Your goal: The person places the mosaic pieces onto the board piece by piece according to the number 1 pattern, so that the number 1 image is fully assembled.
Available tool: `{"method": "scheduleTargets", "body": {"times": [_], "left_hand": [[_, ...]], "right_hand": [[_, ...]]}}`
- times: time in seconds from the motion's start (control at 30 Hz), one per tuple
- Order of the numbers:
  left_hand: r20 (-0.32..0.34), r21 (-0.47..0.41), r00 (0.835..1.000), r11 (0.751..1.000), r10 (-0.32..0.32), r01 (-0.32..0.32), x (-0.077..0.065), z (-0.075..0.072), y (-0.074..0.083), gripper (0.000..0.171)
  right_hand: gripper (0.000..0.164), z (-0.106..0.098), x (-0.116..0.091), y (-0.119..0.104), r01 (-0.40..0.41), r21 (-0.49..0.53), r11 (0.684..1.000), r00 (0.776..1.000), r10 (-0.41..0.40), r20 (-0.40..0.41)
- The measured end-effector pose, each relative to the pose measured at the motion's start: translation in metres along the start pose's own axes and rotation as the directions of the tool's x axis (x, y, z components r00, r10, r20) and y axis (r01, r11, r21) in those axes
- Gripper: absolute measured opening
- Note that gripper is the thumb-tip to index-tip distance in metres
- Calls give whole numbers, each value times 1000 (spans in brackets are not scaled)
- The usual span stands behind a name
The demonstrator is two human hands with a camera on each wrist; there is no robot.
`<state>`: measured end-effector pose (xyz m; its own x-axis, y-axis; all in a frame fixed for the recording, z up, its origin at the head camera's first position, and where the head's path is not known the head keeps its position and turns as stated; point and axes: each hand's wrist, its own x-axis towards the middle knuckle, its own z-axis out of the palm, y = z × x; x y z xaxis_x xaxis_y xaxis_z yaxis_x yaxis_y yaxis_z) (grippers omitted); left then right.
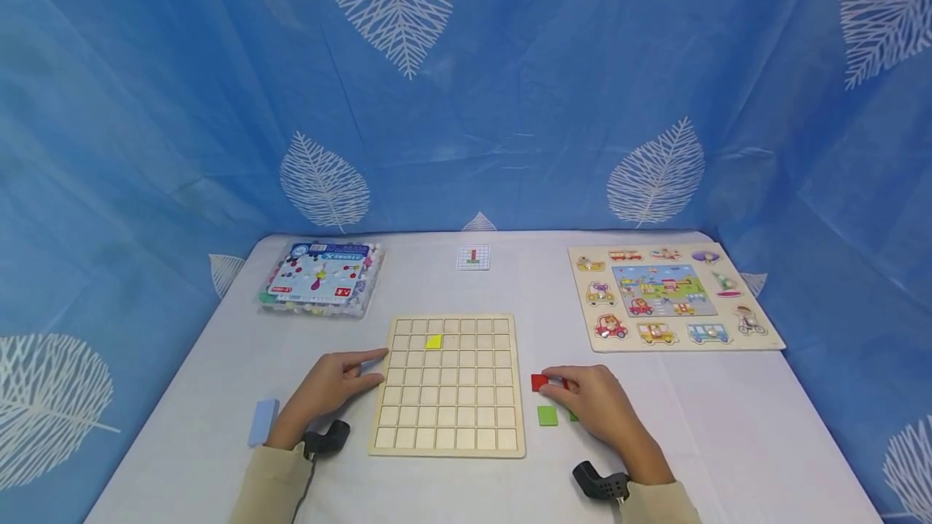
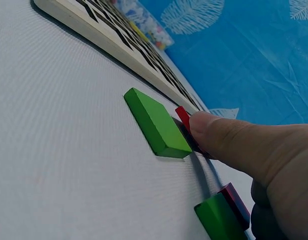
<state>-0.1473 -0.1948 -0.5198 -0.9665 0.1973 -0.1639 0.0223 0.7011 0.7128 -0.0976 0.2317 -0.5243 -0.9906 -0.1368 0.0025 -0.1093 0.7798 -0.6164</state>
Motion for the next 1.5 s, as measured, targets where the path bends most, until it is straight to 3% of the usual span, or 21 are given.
{"method": "scheduleTargets", "body": {"times": [0.33, 0.97, 1.5], "left_hand": [[8, 3, 1000, 1000, 11, -11, 1, -1, -1, 45], [2, -1, 1000, 1000, 13, -12, 0, -1, -1, 45], [0, 2, 1000, 1000, 17, -17, 1, 2, -1, 45]], "right_hand": [[34, 2, -1, -5, -25, 12, 1000, 1000, 25, 18], [33, 3, 13, -28, 162, -29, 986, 983, -164, -80], [36, 24, 41, -65, 212, -55, 976, 976, -214, -35]]}}
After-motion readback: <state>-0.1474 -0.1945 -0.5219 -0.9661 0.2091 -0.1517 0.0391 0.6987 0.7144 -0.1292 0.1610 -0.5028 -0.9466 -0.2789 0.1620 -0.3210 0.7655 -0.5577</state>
